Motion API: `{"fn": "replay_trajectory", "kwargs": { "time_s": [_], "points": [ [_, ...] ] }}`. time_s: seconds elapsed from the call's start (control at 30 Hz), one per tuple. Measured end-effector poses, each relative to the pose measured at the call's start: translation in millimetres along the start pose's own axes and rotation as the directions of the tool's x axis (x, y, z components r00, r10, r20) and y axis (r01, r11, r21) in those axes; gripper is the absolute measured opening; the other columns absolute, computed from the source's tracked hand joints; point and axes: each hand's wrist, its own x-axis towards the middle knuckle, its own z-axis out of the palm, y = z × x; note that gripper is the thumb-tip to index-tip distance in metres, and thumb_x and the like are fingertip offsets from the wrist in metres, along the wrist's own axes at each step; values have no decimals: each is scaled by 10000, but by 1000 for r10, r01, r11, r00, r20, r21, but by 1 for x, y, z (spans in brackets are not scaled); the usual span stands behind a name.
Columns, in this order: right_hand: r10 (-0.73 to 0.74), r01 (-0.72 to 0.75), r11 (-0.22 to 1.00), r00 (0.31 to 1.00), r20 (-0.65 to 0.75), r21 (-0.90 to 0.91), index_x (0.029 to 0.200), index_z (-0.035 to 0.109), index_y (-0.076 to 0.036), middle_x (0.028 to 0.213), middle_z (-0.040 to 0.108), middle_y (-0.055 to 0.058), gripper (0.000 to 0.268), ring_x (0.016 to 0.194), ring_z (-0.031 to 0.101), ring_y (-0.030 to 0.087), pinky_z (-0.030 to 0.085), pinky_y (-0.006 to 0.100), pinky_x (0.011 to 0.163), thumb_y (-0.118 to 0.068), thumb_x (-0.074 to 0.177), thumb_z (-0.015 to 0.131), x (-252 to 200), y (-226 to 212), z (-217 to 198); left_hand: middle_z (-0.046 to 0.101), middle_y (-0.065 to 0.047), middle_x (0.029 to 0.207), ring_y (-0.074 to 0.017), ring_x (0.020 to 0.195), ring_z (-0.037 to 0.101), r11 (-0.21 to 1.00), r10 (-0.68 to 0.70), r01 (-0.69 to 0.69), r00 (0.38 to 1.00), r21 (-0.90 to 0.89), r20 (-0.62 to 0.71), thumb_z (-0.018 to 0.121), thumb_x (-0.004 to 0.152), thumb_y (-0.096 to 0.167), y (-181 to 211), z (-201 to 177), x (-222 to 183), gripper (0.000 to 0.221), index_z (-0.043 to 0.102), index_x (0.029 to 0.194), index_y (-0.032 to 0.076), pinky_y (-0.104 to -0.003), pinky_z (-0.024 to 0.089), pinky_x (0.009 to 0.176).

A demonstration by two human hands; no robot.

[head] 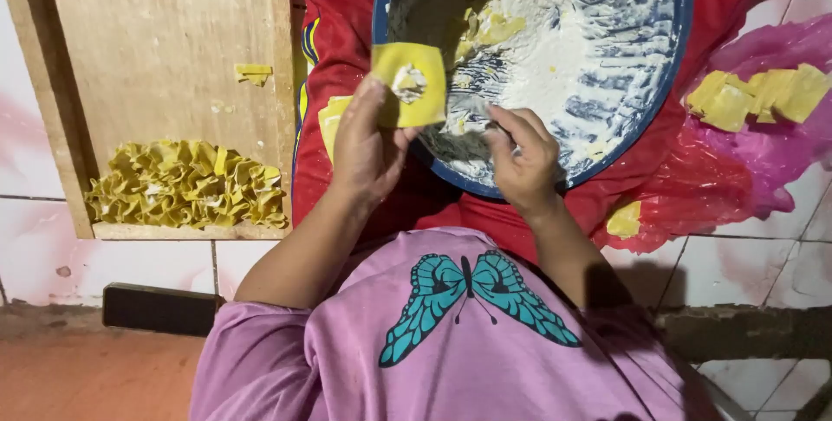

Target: A person is manually preparing dumplings by placing filling onto dough wrappers and folding them into shape.

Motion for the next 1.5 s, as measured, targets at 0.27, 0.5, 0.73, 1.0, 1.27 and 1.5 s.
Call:
{"fn": "replay_trajectory", "kwargs": {
  "time_s": [0.27,0.5,0.73,1.0,1.27,1.5],
  "points": [
    [-144,142,985,989,20,102,1025,771,-9,1084,625,175,178,769,668,263,567,377,724,-177,968,788,40,-31,4,702,-208,1213,-300,1055,730,976,-126,83,970,203,209,604,1015,229,-21,-15,-4,374,624,1311,2,-480,631,929],
    [-90,87,994,995,38,70,1149,692,37,1028,685,210,326,833,738,380,596,420,725,-178,942,823,41,-31,5,706,-179,1218,-232,1113,702,935,-109,-8,944,354,311,561,1047,215,-16,6,-20,404,597,1357,-42,-452,572,1004],
    [146,-155,970,987,63,187,957,802,-49,937,726,57,119,753,710,131,588,243,783,-39,859,868,43,-31,0,656,-230,1321,-259,1110,725,941,-246,158,927,301,283,536,1038,287,7,7,-19,498,515,1445,0,-400,622,958],
    [72,-109,939,990,122,326,962,812,-6,881,733,163,329,749,680,242,564,390,708,-335,952,803,42,-34,1,698,-182,1221,-225,1116,675,745,3,-264,920,612,393,737,963,137,-3,-1,-22,297,723,1221,-8,-375,579,955],
    [22,-60,969,987,160,240,959,809,-24,916,741,126,273,742,690,229,570,358,720,-276,885,886,38,-34,6,754,-134,1031,-123,902,677,731,18,-203,960,652,278,802,889,70,4,12,-30,272,746,1139,-21,-281,618,799],
    [51,-72,987,988,142,144,1145,768,-26,1004,667,162,300,809,659,252,531,372,694,-285,992,769,32,-25,-12,733,-167,1014,-204,813,739,891,-98,22,985,453,144,802,878,72,-6,-5,-20,286,714,1126,-40,-338,672,732]
  ]
}}
